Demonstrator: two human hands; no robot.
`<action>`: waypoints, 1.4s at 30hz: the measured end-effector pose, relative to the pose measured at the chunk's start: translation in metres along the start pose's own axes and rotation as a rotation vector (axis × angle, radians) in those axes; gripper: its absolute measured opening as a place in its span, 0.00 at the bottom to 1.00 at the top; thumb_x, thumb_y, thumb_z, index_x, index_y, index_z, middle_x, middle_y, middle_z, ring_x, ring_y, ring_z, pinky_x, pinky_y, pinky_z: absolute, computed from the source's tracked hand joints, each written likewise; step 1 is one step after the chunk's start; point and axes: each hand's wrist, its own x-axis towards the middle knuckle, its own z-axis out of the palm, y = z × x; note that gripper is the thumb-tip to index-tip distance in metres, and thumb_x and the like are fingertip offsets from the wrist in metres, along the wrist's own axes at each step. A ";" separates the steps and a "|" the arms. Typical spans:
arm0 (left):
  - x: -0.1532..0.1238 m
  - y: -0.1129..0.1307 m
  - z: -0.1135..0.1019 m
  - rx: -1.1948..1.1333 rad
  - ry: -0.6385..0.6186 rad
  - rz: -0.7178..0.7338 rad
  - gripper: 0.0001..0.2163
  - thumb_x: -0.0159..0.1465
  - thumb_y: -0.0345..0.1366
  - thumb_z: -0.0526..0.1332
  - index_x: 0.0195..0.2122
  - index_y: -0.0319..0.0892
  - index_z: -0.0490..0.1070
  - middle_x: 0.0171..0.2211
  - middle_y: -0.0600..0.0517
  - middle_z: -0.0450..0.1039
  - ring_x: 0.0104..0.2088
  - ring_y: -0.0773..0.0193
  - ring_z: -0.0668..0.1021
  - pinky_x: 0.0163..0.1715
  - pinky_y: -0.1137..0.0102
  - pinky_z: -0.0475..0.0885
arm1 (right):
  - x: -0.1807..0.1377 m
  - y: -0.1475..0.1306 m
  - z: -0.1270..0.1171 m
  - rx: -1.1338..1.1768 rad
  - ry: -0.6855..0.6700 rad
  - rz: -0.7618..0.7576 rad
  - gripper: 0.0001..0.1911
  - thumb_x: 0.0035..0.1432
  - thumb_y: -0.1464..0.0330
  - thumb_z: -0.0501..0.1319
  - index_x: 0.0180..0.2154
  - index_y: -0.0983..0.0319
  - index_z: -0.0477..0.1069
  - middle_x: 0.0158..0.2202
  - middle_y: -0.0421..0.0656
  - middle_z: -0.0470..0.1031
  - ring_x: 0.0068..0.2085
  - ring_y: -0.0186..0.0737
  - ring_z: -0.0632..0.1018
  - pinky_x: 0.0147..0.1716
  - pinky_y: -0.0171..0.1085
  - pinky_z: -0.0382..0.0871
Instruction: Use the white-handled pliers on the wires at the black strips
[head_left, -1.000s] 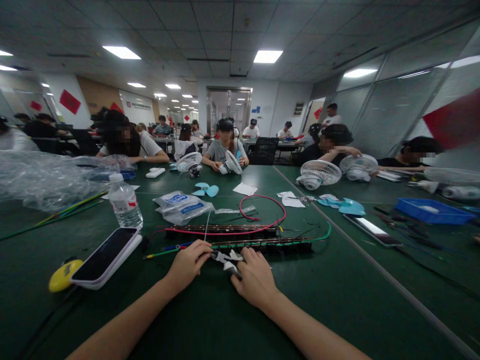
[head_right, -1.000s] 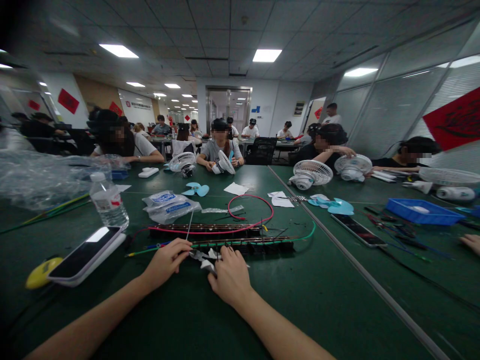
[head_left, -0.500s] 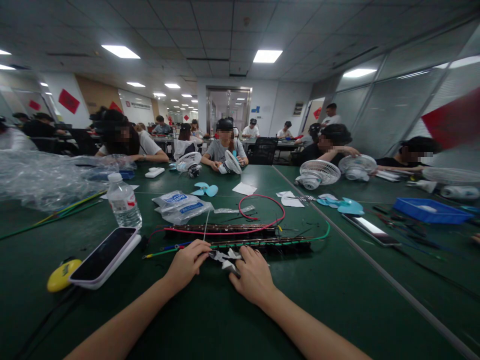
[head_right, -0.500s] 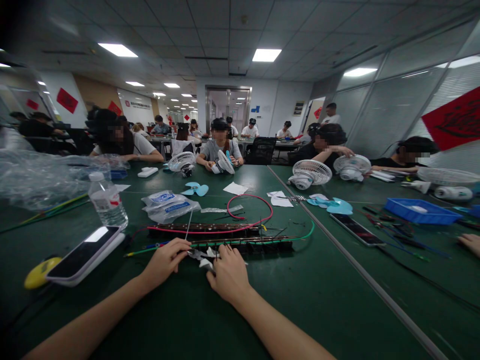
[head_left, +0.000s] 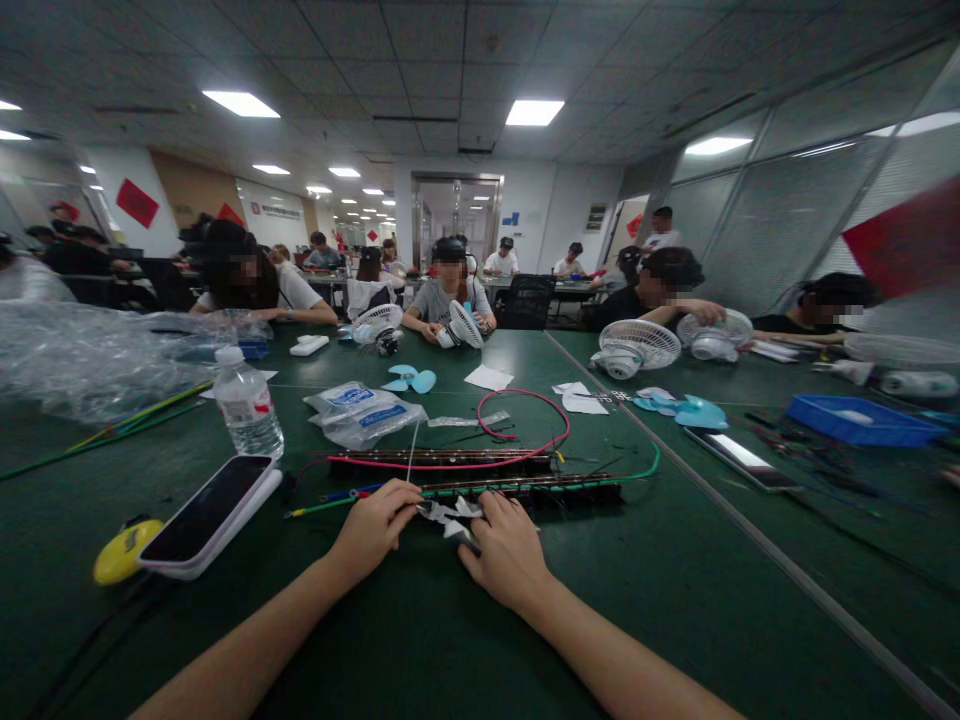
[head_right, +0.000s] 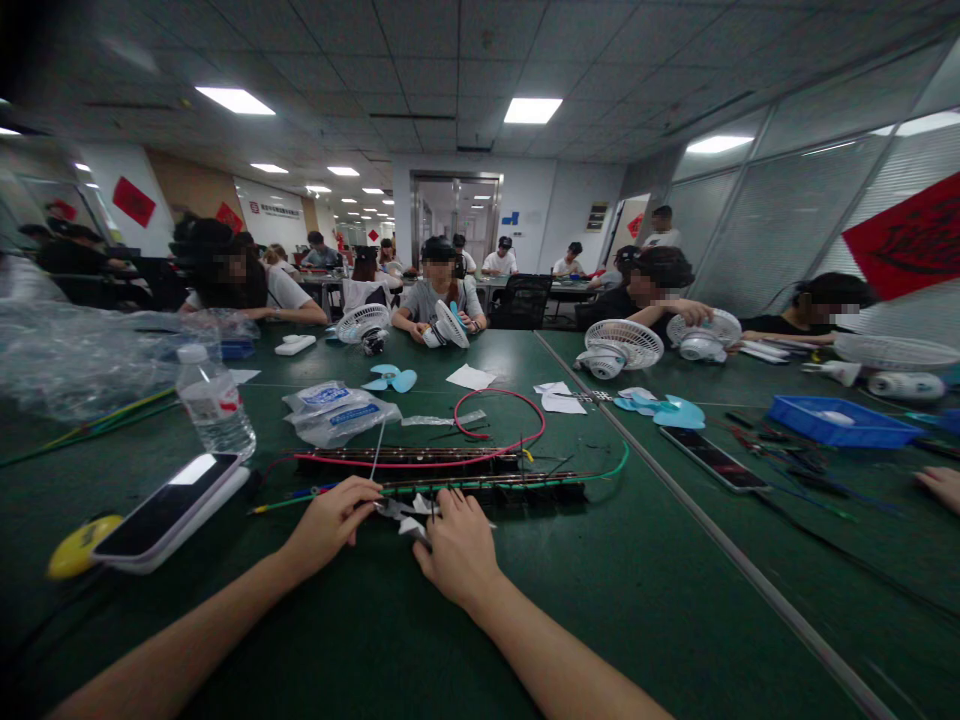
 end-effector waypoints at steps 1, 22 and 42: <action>0.000 0.000 0.000 -0.006 -0.002 -0.001 0.09 0.66 0.34 0.53 0.40 0.42 0.73 0.47 0.49 0.71 0.16 0.76 0.71 0.22 0.75 0.72 | 0.000 0.000 0.001 0.002 0.009 -0.003 0.11 0.53 0.61 0.61 0.31 0.62 0.74 0.40 0.48 0.69 0.45 0.47 0.67 0.45 0.43 0.58; -0.001 -0.002 0.001 -0.083 0.004 -0.016 0.10 0.66 0.35 0.53 0.41 0.41 0.73 0.46 0.47 0.71 0.17 0.75 0.72 0.19 0.75 0.72 | 0.003 0.005 0.009 0.018 0.085 -0.080 0.09 0.52 0.62 0.60 0.31 0.61 0.73 0.41 0.48 0.68 0.44 0.47 0.65 0.43 0.42 0.57; -0.001 -0.003 0.001 -0.075 0.004 -0.020 0.10 0.65 0.34 0.52 0.42 0.42 0.72 0.47 0.47 0.71 0.17 0.75 0.72 0.18 0.76 0.71 | 0.004 0.005 0.011 0.029 0.119 -0.094 0.09 0.51 0.62 0.62 0.29 0.61 0.72 0.40 0.48 0.68 0.42 0.47 0.65 0.41 0.42 0.58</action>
